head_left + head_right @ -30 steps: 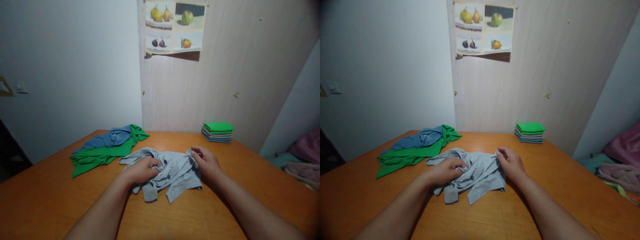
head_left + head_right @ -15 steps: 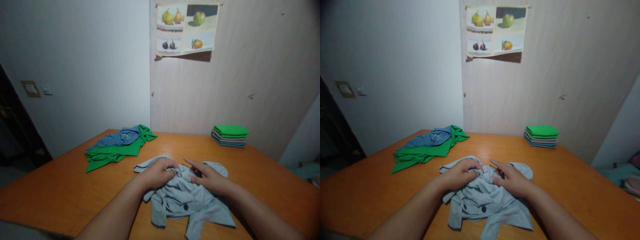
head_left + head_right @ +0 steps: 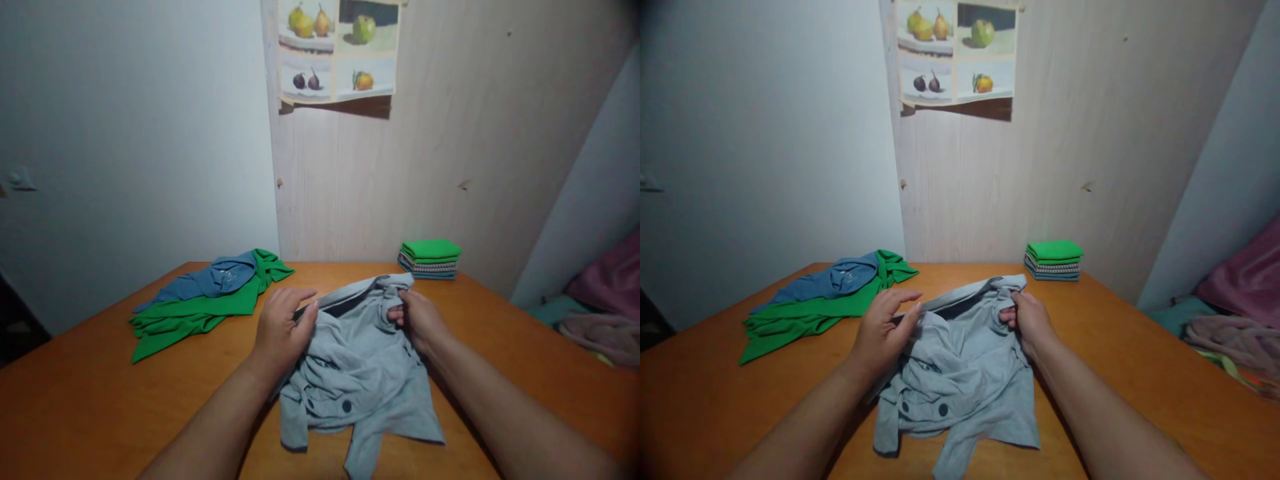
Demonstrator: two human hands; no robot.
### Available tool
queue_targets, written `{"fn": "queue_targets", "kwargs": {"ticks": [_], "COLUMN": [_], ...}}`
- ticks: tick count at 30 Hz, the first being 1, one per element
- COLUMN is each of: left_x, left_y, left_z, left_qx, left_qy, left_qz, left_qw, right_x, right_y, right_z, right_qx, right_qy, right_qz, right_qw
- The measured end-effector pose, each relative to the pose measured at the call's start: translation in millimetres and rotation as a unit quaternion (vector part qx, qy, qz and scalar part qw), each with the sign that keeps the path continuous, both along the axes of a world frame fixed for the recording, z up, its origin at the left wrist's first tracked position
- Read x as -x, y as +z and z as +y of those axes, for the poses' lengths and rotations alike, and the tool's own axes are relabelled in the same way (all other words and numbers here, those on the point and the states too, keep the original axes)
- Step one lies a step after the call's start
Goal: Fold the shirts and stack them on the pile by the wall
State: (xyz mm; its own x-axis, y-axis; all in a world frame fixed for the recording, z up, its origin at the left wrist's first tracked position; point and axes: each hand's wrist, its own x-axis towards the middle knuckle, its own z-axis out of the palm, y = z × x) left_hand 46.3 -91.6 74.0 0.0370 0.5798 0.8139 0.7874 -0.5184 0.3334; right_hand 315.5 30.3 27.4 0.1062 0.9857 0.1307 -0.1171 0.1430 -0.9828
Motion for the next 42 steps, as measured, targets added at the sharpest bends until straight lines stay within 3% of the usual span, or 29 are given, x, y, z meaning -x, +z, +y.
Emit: {"fn": "queue_targets", "kwargs": {"ticks": [2,5,9,12,14,16,18,20,22,25,27,30,32,34,38,40,42], "left_x": [-3.3,-13.5,-34.0,-48.7,-55.3,-58.5,-58.1,-54.1,-46.3,-30.0,-19.2,-8.2,-4.5,-1.9,3.5,4.0,1.1], "left_y": [2.2,3.3,3.1,1.3,-0.7,-2.4,-2.6,-0.8,2.5,7.3,8.8,8.0,6.3,4.3,-0.7,-3.0,-3.8], "left_z": [-4.4,-13.2,-27.8,-36.8,-39.9,-40.6,-39.0,-35.1,-28.7,-16.5,-9.2,-3.0,-1.2,0.4,7.7,12.6,15.7], "left_qx": [-0.023,-0.027,0.064,0.192,0.256,0.291,0.303,0.294,0.276,0.253,0.242,0.244,0.27,0.297,0.316,0.316,0.304], "left_qy": [-0.021,-0.091,-0.184,-0.22,-0.216,-0.189,-0.155,-0.12,-0.076,0.015,0.079,0.157,0.186,0.204,0.202,0.15,0.055], "left_qz": [0.005,0.043,0.122,0.227,0.289,0.328,0.345,0.35,0.346,0.333,0.325,0.294,0.26,0.227,0.166,0.113,0.035], "left_qw": [1.0,0.995,0.973,0.929,0.897,0.879,0.875,0.881,0.893,0.908,0.911,0.91,0.908,0.905,0.912,0.93,0.951], "right_x": [-15.2,-32.0,-34.1,-26.1,-20.1,-14.9,-10.6,-7.3,-4.9,-2.5,-0.9,3.7,9.1,15.9,30.4,36.2,40.7], "right_y": [1.3,2.1,-3.0,-7.9,-7.9,-3.9,3.4,11.4,17.7,22.8,24.3,25.4,25.5,24.5,16.7,10.5,4.7], "right_z": [16.1,31.7,34.4,24.9,15.3,5.8,-2.0,-7.9,-12.8,-20.2,-26.9,-42.1,-55.3,-68.1,-81.7,-83.3,-84.6], "right_qx": [0.001,-0.03,-0.073,-0.111,-0.126,-0.112,-0.086,-0.073,-0.072,-0.081,-0.09,-0.08,-0.047,-0.01,0.041,0.085,0.136], "right_qy": [-0.106,-0.175,-0.169,-0.103,-0.037,0.012,0.036,0.051,0.065,0.091,0.143,0.308,0.424,0.505,0.59,0.626,0.661], "right_qz": [0.035,0.009,-0.07,-0.214,-0.4,-0.575,-0.666,-0.703,-0.711,-0.704,-0.667,-0.528,-0.413,-0.322,-0.223,-0.153,-0.073], "right_qw": [0.994,0.984,0.98,0.965,0.907,0.811,0.74,0.706,0.697,0.7,0.725,0.787,0.805,0.801,0.775,0.76,0.734]}}
